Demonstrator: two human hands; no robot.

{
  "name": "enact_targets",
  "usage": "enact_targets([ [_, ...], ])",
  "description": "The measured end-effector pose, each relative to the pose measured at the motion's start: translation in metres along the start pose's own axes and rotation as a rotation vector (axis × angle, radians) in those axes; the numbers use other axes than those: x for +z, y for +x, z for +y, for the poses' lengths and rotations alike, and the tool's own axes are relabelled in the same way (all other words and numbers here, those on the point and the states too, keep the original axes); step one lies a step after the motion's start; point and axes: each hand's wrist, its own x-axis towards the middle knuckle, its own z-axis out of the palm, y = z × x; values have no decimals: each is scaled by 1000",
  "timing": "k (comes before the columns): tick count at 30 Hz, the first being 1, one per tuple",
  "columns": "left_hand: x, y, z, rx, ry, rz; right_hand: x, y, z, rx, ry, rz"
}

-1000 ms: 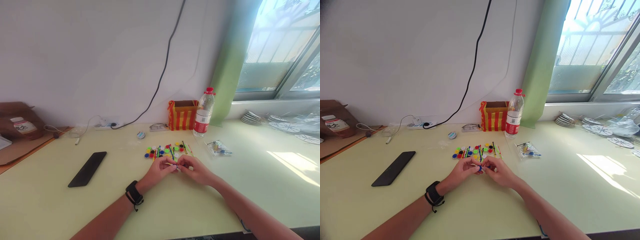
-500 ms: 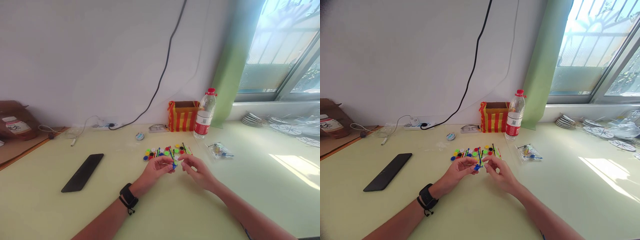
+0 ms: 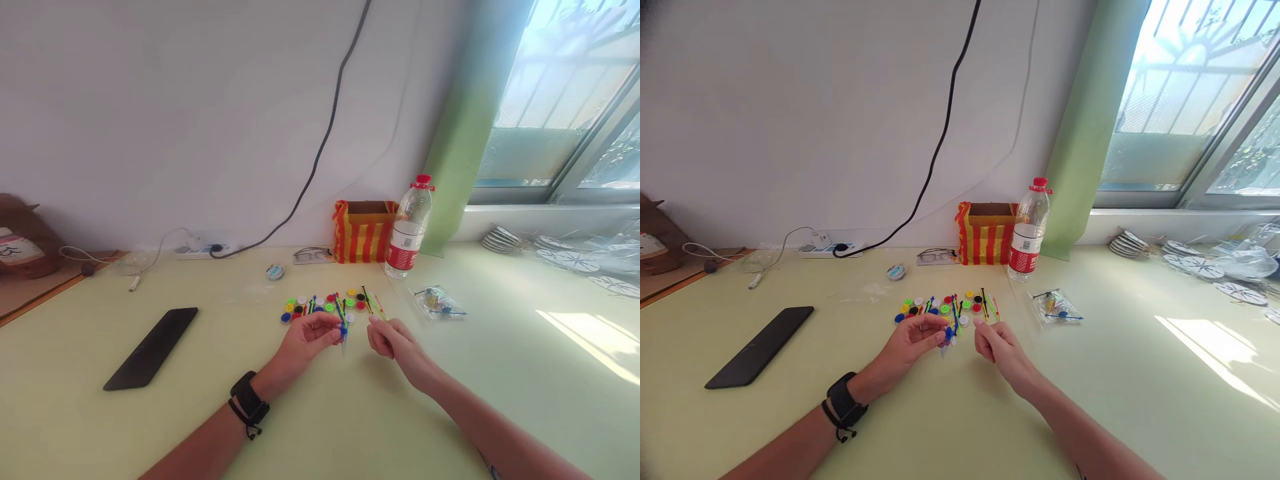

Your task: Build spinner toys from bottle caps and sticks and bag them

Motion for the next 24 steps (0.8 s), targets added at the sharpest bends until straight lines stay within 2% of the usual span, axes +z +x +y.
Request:
enact_targets([
  [3,1,0,0,4,7,5,-1,3,3,-10,25,68],
  [8,4,-1,2,4,28,-43,5,3,8,-127,25,7],
  [12,4,-1,1,3,28,-71,8,3,13,-159,-52,-34],
  [17,3,-1,0,8,24,-99,7,4,18,-179,-121,-30],
  [22,1,0,-2,15,40,-74,7,3,15,-185,-109,27],
  [24,1,1,-4,23,36,-67,4,3,12,-183,-133,13],
])
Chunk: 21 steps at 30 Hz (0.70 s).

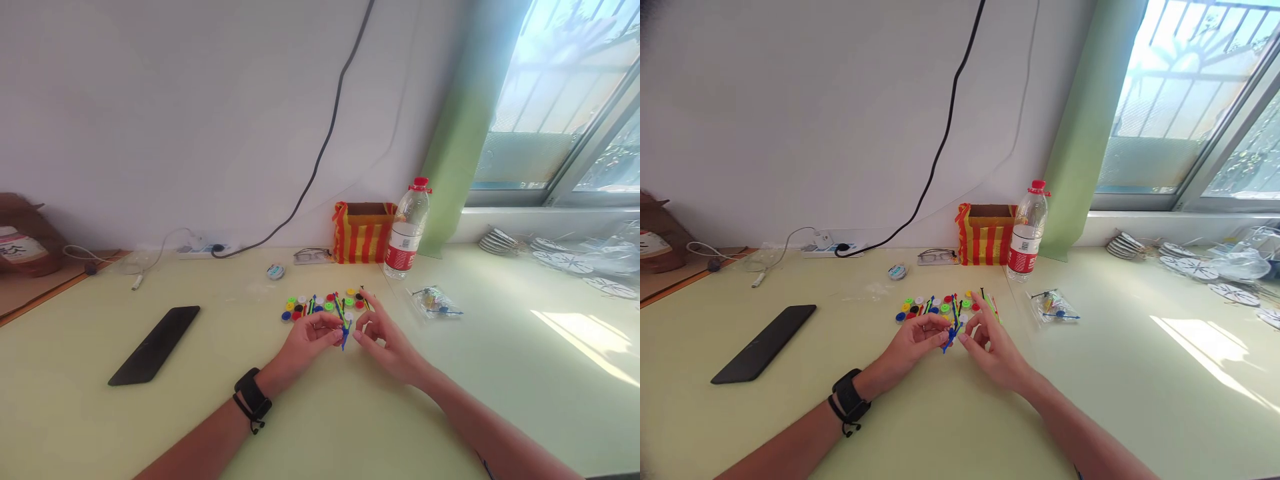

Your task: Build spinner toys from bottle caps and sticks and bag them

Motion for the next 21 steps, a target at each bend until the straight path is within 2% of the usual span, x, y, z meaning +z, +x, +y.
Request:
enact_targets([
  [4,-1,1,-3,1,-12,9,-7,2,-4,4,-33,-98],
  [12,-1,0,-2,0,-7,-26,0,1,-4,18,124,-22],
  [21,2,-4,2,-47,-23,-76,1,2,-6,6,-21,-83],
])
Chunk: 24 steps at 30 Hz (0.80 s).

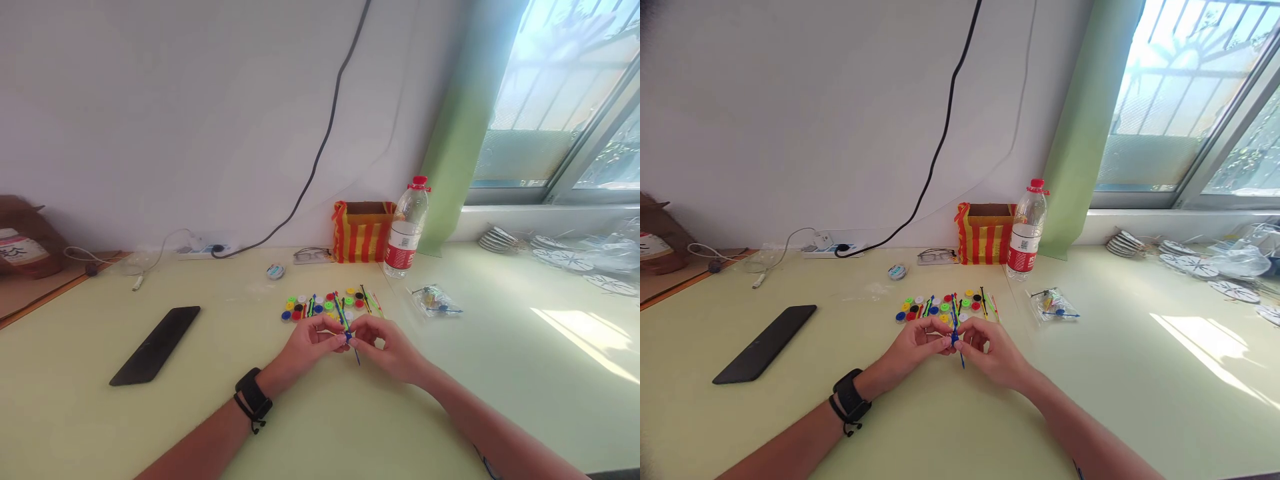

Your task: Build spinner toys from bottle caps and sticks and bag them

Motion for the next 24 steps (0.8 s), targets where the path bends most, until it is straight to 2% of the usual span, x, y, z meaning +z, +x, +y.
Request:
enact_targets([
  [5,-2,0,-4,-16,32,-31,0,-2,-2,-7,-38,-22],
  [10,0,1,-3,44,118,-31,-2,-4,-4,-21,-121,-62],
  [14,3,-2,1,102,312,-4,-1,-6,-1,11,-267,-121],
  [19,4,-5,0,127,576,7,0,-6,-2,-33,-394,-137],
  [24,4,-5,-1,126,615,12,-4,-5,-4,-73,-417,-150],
])
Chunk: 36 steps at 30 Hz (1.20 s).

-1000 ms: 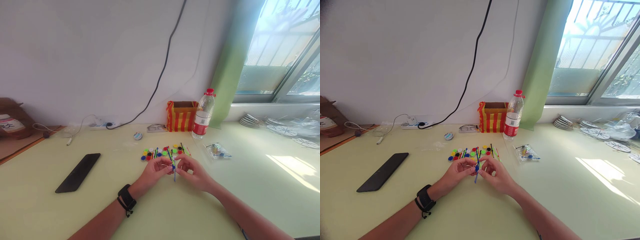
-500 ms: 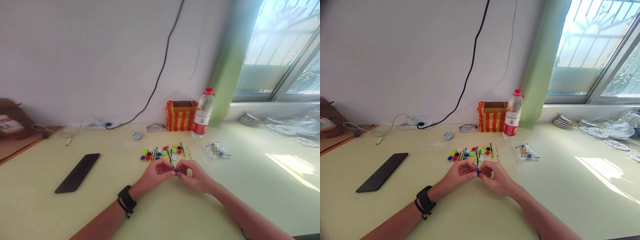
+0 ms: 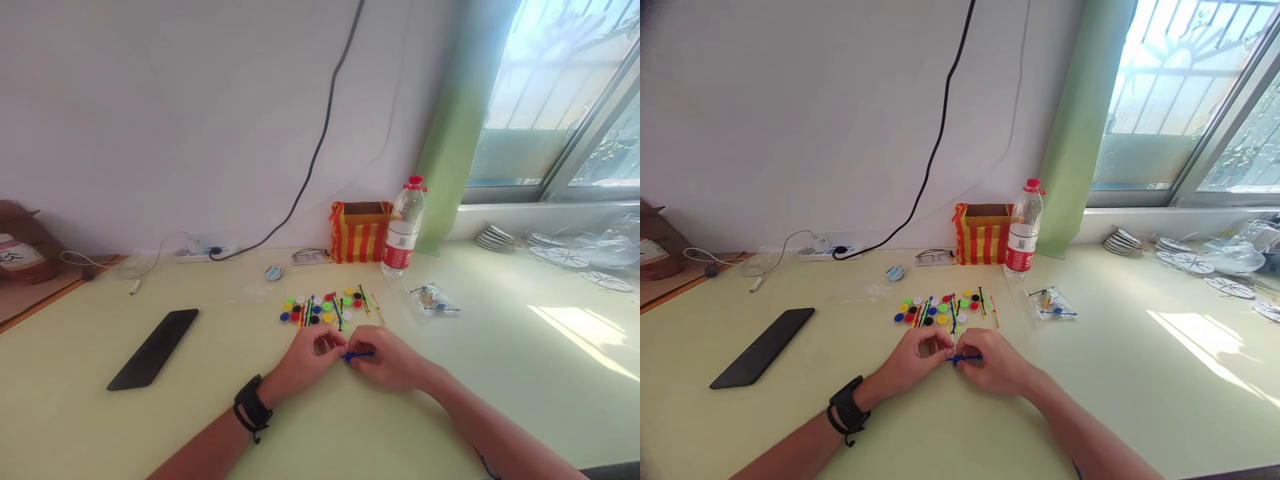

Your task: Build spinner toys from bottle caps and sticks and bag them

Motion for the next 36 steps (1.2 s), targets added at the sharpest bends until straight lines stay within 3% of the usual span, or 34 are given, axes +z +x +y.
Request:
enact_targets([
  [7,0,-1,2,-8,29,26,-5,-1,3,-44,21,28],
  [14,0,3,1,-8,68,176,-15,7,36,153,-107,383],
  [16,0,3,3,-6,90,206,-21,6,47,210,-148,424],
  [21,-6,3,13,21,174,209,-39,6,63,266,-185,392],
  [27,-11,23,16,65,318,136,-58,30,68,332,-305,221],
  [31,-4,37,14,167,489,148,-51,40,70,388,-402,226],
  [36,-1,31,10,249,555,63,-35,34,73,411,-443,223],
])
